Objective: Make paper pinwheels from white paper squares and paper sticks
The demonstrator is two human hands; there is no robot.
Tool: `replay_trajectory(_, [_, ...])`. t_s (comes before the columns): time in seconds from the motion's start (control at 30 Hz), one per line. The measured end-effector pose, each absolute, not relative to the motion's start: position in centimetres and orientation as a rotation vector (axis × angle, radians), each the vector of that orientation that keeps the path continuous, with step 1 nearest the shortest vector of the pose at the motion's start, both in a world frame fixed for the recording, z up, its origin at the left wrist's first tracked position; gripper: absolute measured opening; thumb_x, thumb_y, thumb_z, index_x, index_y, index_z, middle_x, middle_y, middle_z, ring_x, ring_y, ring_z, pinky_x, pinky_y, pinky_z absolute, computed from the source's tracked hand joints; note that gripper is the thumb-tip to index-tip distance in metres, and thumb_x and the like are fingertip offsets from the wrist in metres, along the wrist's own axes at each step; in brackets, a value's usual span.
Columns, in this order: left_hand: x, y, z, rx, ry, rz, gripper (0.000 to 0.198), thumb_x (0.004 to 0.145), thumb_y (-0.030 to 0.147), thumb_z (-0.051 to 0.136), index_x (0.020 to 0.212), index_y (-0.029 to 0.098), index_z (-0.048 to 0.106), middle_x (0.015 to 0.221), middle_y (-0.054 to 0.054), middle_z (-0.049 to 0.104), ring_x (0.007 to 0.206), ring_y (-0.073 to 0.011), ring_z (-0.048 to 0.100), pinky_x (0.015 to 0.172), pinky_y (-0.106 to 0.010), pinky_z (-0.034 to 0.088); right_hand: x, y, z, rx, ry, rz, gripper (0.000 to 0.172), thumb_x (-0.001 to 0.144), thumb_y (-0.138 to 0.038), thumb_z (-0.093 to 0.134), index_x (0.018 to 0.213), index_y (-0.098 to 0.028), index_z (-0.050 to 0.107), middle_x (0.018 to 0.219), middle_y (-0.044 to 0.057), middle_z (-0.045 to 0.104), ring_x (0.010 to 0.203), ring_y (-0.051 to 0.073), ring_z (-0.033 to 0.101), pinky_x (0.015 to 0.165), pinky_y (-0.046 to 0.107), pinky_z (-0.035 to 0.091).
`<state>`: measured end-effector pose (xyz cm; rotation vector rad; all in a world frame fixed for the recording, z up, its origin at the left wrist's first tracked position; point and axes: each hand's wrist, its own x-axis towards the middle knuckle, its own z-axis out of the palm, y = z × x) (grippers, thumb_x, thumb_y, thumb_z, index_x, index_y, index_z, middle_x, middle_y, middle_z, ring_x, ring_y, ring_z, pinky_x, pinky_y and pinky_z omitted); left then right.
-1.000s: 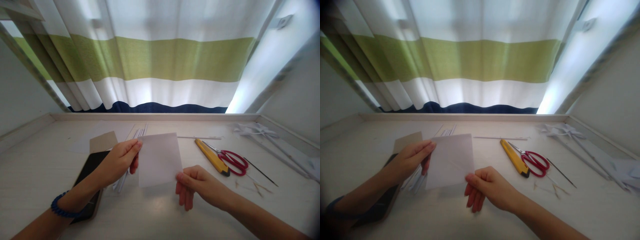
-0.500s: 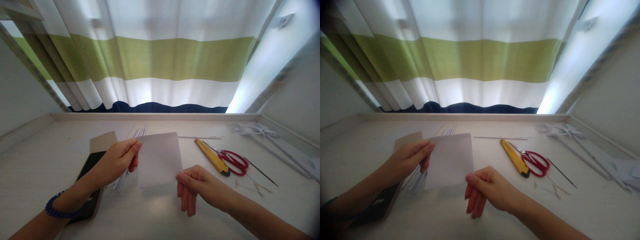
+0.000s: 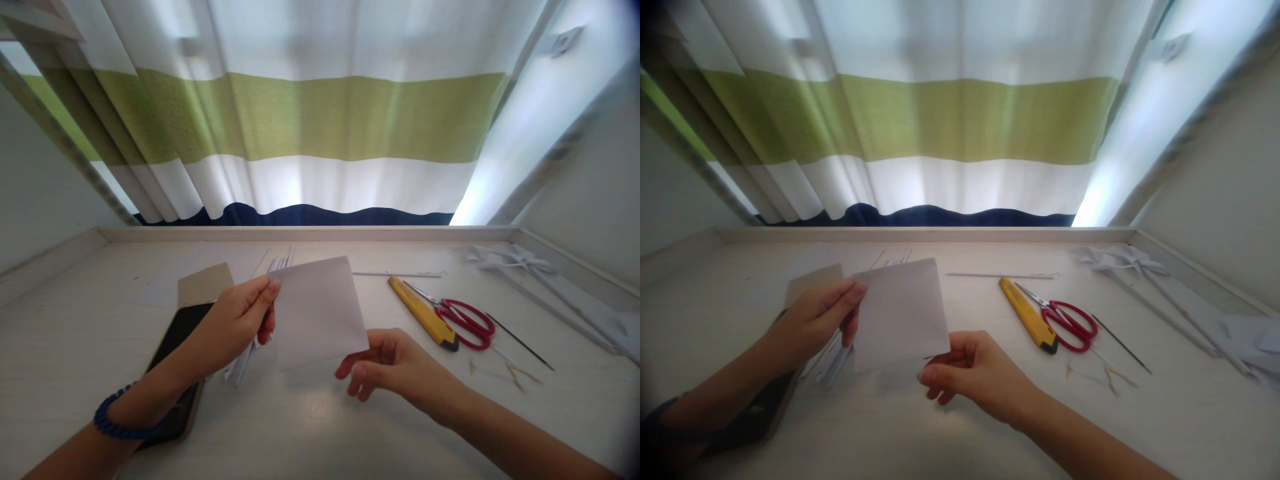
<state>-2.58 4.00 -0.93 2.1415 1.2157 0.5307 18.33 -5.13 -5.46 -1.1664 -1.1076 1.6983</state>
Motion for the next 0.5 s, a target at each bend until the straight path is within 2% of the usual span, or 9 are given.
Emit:
replay_trajectory(0.1, [-2.5, 4.0, -1.2, 2.123, 1.195, 0.520, 0.039, 0.087, 0.038, 0.034, 0.056, 0.018, 0.046, 0.043, 0.005, 0.053, 0.046, -0.0109, 0.051, 0.053, -0.021, 0.038, 18.3, -5.1, -5.6, -1.170, -1.126, 1.666, 0.035, 0.073, -0.044, 0.059, 0.077, -0.010, 0.067, 0.074, 0.008, 0.069, 0.056, 0.010, 0.062, 0.054, 0.021, 0.049])
replay_trajectory(0.2, [-2.4, 4.0, -1.4, 2.103, 1.154, 0.546, 0.039, 0.087, 0.037, 0.035, 0.055, 0.018, 0.047, 0.043, 0.005, 0.053, 0.046, -0.0103, 0.051, 0.052, -0.021, 0.037, 18.3, -5.2, -5.7, -1.201, -1.114, 1.625, 0.043, 0.076, -0.049, 0.053, 0.077, -0.009, 0.068, 0.068, 0.008, 0.069, 0.053, 0.011, 0.062, 0.053, 0.022, 0.050])
replay_trajectory(0.4, [-2.3, 4.3, -2.2, 1.784, 0.966, 0.735, 0.036, 0.085, 0.040, 0.041, 0.059, 0.016, 0.047, 0.047, 0.005, 0.048, 0.042, -0.0084, 0.046, 0.046, -0.019, 0.037, 18.2, -5.7, -5.3, -1.198, -1.081, 1.577, 0.043, 0.074, -0.051, 0.055, 0.071, -0.010, 0.067, 0.061, 0.008, 0.069, 0.050, 0.012, 0.063, 0.050, 0.023, 0.050])
replay_trajectory(0.5, [-2.0, 4.1, -2.8, 1.579, 0.772, 0.809, 0.041, 0.081, 0.052, 0.041, 0.068, 0.016, 0.053, 0.059, 0.002, 0.051, 0.051, -0.0097, 0.047, 0.045, -0.019, 0.040, 18.0, -6.1, -5.1, -1.152, -1.092, 1.542, 0.040, 0.076, -0.048, 0.054, 0.071, -0.011, 0.067, 0.062, 0.008, 0.069, 0.050, 0.012, 0.063, 0.050, 0.022, 0.050])
